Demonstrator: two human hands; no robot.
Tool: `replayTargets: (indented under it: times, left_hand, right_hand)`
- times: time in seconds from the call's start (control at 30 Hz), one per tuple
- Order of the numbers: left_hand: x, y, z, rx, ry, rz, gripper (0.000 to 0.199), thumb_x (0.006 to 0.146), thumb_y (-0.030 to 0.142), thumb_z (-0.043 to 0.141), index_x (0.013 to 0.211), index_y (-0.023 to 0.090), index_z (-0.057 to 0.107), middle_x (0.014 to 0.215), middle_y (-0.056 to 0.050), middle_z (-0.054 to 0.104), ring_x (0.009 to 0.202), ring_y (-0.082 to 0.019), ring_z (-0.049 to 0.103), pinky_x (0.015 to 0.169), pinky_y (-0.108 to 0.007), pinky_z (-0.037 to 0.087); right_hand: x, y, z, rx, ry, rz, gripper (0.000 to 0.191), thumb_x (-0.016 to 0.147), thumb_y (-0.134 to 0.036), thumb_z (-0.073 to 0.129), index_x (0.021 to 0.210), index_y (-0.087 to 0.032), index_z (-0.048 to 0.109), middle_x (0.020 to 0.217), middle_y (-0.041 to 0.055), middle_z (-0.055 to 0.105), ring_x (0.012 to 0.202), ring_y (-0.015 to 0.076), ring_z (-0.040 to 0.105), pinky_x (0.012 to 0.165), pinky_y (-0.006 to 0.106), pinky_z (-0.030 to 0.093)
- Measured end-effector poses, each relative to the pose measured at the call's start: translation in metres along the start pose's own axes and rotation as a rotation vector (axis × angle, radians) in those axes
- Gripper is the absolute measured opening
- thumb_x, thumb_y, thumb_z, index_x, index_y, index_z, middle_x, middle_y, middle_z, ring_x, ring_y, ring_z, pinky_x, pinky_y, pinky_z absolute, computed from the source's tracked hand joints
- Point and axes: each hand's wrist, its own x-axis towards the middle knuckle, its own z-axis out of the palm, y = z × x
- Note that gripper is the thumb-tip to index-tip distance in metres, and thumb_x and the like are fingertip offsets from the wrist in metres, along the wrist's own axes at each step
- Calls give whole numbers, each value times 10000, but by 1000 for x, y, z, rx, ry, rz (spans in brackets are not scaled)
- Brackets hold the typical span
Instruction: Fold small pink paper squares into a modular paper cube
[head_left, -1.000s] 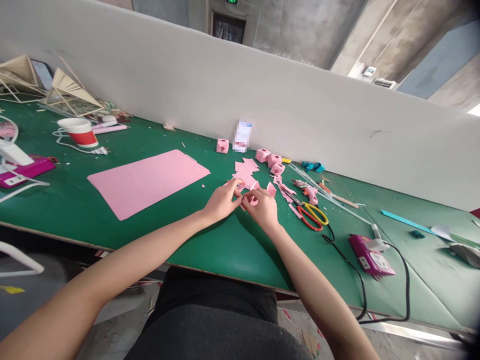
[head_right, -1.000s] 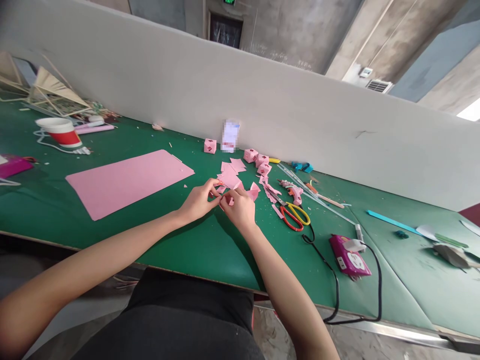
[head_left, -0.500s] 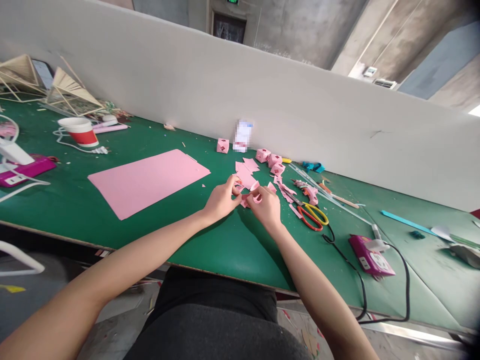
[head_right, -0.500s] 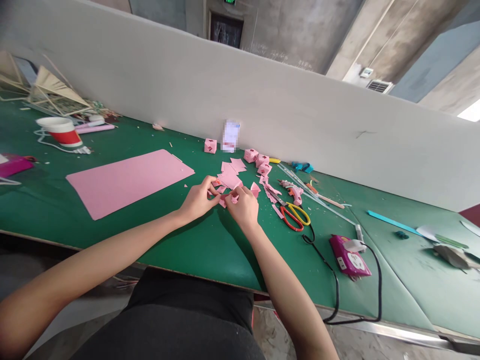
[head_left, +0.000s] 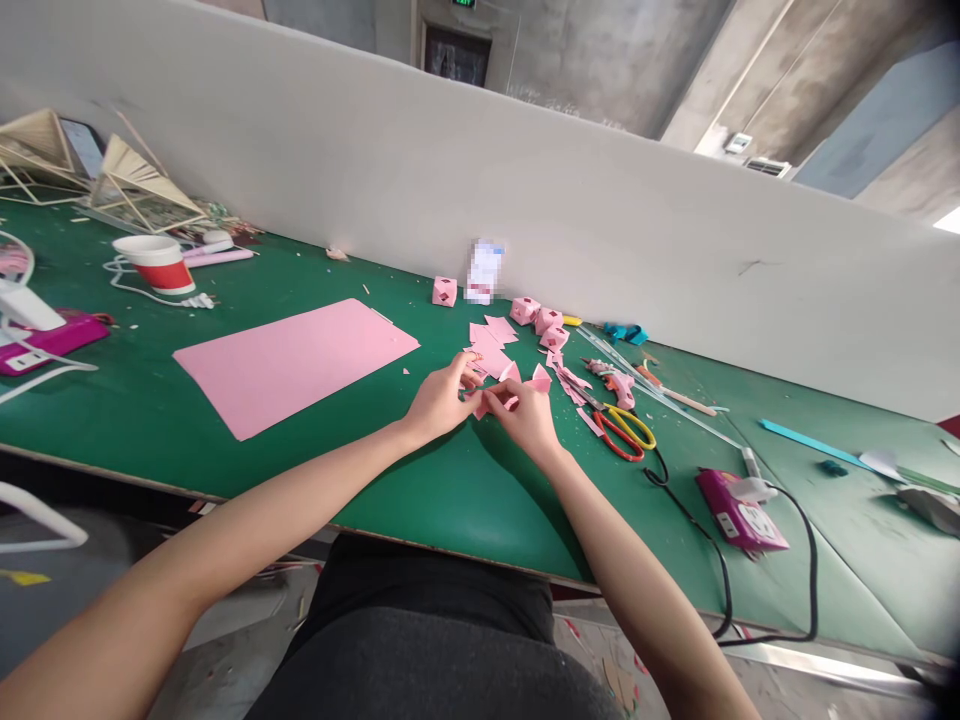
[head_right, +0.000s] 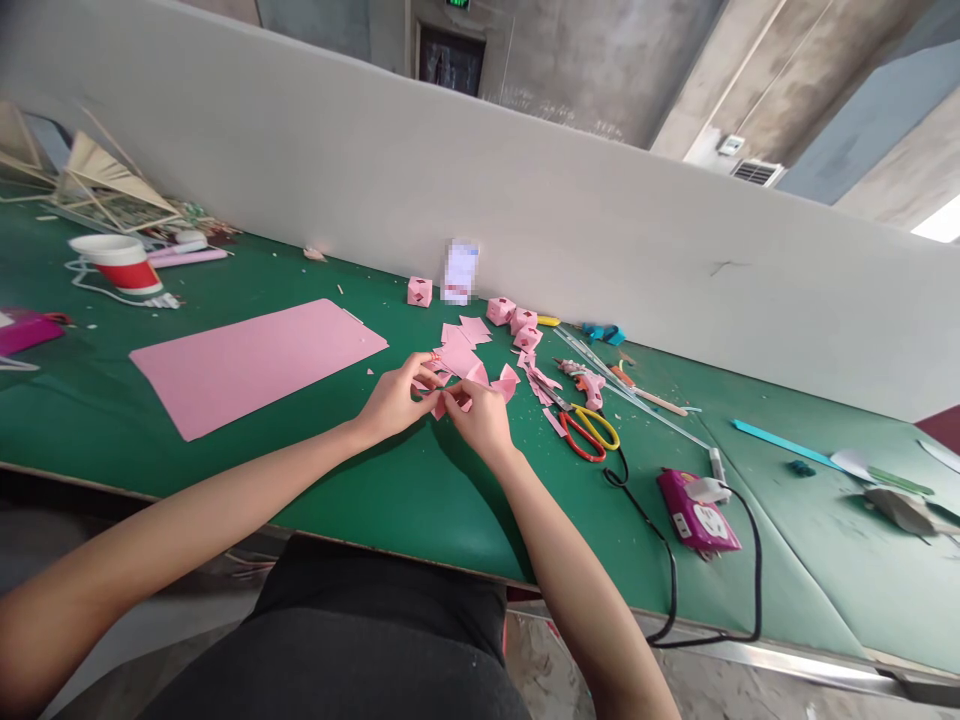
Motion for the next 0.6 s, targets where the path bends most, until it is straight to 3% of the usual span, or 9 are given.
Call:
replayTargets:
  times: [0.13,0.37,0.6]
  left_hand:
    - [0,5,-1,90,-30,-31,452,831,158,670,1249,223,512,859,-1,764,854,-211,742,691,-289,544]
    - [4,8,-3,143,65,-78,473,798,135,671,1238,231,524,759,30,720,756,-203,716,635,-280,511]
    - [9,-2,-18,88,153,-181,452,790,142,670,1215,212,533,721,38,688,785,-205,706,755,-318,540]
  right_hand:
    - [-1,-4,0,-1,-6,-6,171,859,-312,607,748,-211,688,720,4,746,613,157,648,600,266,481]
    - [-2,-5,4,20,62,20,180,844,-336,592,723,-217,652,744,21,749,619,168,655,616,280,504]
    - [-2,-5,-4,-30,259,99,183,808,-352,605,681,-221,600,668,4,689,603,168,628,642,295,495]
